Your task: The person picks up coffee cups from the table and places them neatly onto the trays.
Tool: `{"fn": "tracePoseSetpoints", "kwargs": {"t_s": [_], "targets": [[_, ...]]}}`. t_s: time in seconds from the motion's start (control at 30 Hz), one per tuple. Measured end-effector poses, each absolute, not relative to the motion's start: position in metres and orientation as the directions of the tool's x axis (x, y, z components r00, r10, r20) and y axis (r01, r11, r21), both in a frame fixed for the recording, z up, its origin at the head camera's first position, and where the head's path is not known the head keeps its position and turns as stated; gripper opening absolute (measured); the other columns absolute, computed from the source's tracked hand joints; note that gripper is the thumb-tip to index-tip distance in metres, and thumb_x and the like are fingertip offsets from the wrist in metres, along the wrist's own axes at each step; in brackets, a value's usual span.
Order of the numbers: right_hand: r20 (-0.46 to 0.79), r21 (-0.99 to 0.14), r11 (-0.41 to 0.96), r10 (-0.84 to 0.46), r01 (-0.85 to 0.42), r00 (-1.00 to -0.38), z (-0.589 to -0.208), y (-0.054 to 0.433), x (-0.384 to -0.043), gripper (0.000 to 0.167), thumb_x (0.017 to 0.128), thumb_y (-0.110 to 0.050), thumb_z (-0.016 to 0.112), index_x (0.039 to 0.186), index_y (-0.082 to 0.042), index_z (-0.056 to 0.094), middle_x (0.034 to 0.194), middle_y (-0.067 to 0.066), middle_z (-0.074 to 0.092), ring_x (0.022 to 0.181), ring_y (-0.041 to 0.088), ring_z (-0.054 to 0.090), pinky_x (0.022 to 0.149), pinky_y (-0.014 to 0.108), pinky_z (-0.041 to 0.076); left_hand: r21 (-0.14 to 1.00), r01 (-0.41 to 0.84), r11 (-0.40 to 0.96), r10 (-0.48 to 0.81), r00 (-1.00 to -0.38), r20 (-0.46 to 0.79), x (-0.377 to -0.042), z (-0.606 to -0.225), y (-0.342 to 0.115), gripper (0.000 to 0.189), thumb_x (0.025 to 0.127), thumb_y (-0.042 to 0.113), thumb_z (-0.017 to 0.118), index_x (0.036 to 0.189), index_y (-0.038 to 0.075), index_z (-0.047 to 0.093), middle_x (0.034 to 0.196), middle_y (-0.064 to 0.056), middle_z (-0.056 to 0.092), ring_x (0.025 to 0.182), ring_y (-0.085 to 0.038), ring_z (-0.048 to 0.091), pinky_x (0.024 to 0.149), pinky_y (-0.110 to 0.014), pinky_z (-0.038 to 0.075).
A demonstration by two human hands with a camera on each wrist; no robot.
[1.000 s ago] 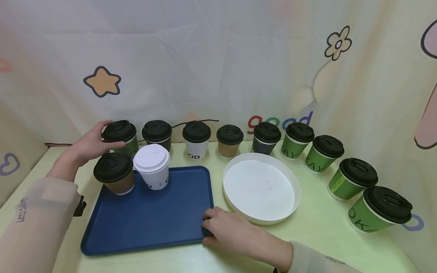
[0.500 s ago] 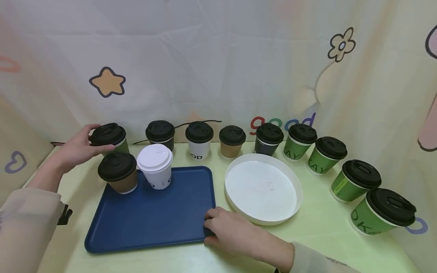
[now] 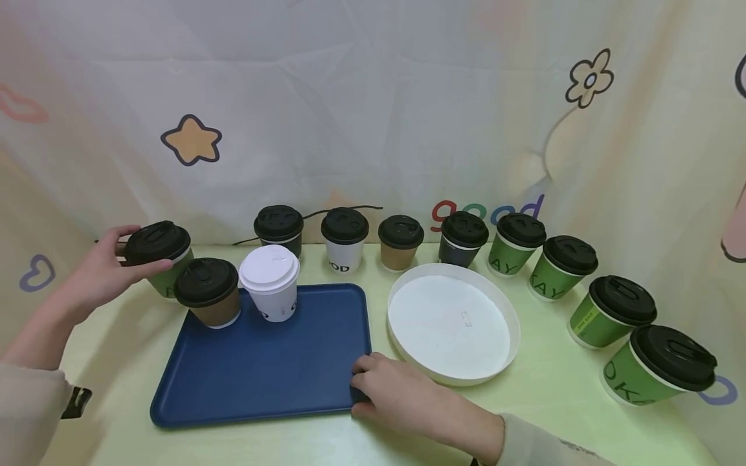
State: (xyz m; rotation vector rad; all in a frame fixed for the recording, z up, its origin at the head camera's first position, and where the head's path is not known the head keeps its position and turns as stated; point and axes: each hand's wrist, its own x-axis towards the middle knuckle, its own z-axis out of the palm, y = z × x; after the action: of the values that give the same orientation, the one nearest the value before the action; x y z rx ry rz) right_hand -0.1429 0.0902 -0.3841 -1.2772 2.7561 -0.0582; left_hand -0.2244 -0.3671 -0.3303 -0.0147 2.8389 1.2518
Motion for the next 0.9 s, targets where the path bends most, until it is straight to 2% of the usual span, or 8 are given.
{"fn": "tracePoseSetpoints", "kwargs": {"t_s": [0.2, 0.27, 0.5, 0.6, 0.7, 0.77, 0.83, 0.9], "targets": [[-0.080, -0.082, 0.644, -0.765, -0.761, -0.639, -0.383, 0.090, -0.144, 0.027, 0.090, -0.035, 0.081, 0.105, -0.013, 0.078, 0.114, -0.003, 0.067, 0.105, 0.013, 0.062, 0.085, 0.024, 0.053, 0.705, -0.029, 0.709, -0.029, -1.000, -0.012, -0.205, -0.331, -0.372, 0.105, 0.098, 0.045, 0.070, 0.160, -0.005, 0.002, 0.143, -0.043, 0.032, 0.124, -0.057, 0.041, 0.083, -0.048, 0.042], [-0.082, -0.087, 0.645, -0.764, -0.759, -0.640, -0.383, 0.090, -0.144, 0.027, 0.090, -0.035, 0.081, 0.105, -0.013, 0.078, 0.114, -0.003, 0.067, 0.105, 0.013, 0.062, 0.085, 0.024, 0.053, 0.695, -0.038, 0.718, -0.035, -0.999, -0.018, -0.199, -0.330, -0.375, 0.105, 0.098, 0.046, 0.070, 0.160, -0.005, 0.002, 0.143, -0.043, 0.031, 0.123, -0.057, 0.041, 0.083, -0.053, 0.041], [-0.081, -0.083, 0.644, -0.765, -0.761, -0.639, -0.384, 0.090, -0.144, 0.027, 0.090, -0.035, 0.081, 0.105, -0.013, 0.078, 0.115, -0.003, 0.067, 0.106, 0.013, 0.062, 0.085, 0.024, 0.053, 0.676, -0.031, 0.736, -0.053, -0.999, 0.011, -0.177, -0.333, -0.385, 0.098, 0.098, 0.037, 0.072, 0.159, -0.006, 0.009, 0.137, -0.041, 0.040, 0.116, -0.049, 0.047, 0.073, -0.033, 0.041], [-0.075, -0.079, 0.643, -0.766, -0.762, -0.639, -0.385, 0.090, -0.143, 0.027, 0.090, -0.035, 0.081, 0.104, -0.013, 0.078, 0.114, -0.003, 0.067, 0.107, 0.013, 0.062, 0.086, 0.025, 0.053, 0.667, -0.042, 0.744, -0.066, -0.998, 0.010, -0.167, -0.335, -0.388, 0.100, 0.098, 0.036, 0.072, 0.160, -0.006, 0.006, 0.138, -0.043, 0.039, 0.116, -0.052, 0.047, 0.073, -0.032, 0.039], [-0.070, -0.075, 0.642, -0.766, -0.763, -0.639, -0.384, 0.090, -0.143, 0.026, 0.090, -0.035, 0.081, 0.103, -0.013, 0.078, 0.114, -0.003, 0.067, 0.107, 0.013, 0.062, 0.085, 0.025, 0.053, 0.660, -0.057, 0.749, -0.076, -0.997, 0.000, -0.159, -0.336, -0.392, 0.102, 0.097, 0.037, 0.073, 0.161, -0.004, 0.004, 0.141, -0.042, 0.037, 0.108, -0.026, 0.056, 0.073, -0.031, 0.039], [-0.069, -0.076, 0.642, -0.766, -0.763, -0.639, -0.384, 0.091, -0.143, 0.026, 0.090, -0.035, 0.081, 0.103, -0.013, 0.078, 0.113, -0.003, 0.067, 0.106, 0.013, 0.062, 0.085, 0.025, 0.053, 0.663, -0.051, 0.747, -0.082, -0.997, 0.016, -0.154, -0.336, -0.394, 0.101, 0.096, 0.035, 0.074, 0.161, -0.003, 0.006, 0.144, -0.041, 0.033, 0.099, -0.002, 0.051, 0.070, -0.026, 0.041], [-0.071, -0.079, 0.643, -0.766, -0.762, -0.639, -0.384, 0.091, -0.143, 0.026, 0.090, -0.035, 0.081, 0.103, -0.013, 0.078, 0.113, -0.003, 0.067, 0.105, 0.013, 0.062, 0.085, 0.025, 0.053, 0.671, -0.032, 0.741, -0.094, -0.994, 0.056, -0.150, -0.337, -0.395, 0.098, 0.094, 0.030, 0.077, 0.159, -0.005, 0.012, 0.143, -0.041, 0.034, 0.091, 0.013, 0.040, 0.065, -0.021, 0.042], [-0.074, -0.083, 0.643, -0.766, -0.761, -0.639, -0.384, 0.090, -0.143, 0.026, 0.090, -0.035, 0.081, 0.103, -0.013, 0.078, 0.113, -0.002, 0.067, 0.105, 0.013, 0.062, 0.085, 0.025, 0.053, 0.680, -0.003, 0.734, -0.099, -0.990, 0.103, -0.147, -0.338, -0.395, 0.096, 0.092, 0.024, 0.079, 0.157, -0.008, 0.016, 0.141, -0.044, 0.031, 0.095, -0.001, 0.054, 0.061, -0.019, 0.043]]}}
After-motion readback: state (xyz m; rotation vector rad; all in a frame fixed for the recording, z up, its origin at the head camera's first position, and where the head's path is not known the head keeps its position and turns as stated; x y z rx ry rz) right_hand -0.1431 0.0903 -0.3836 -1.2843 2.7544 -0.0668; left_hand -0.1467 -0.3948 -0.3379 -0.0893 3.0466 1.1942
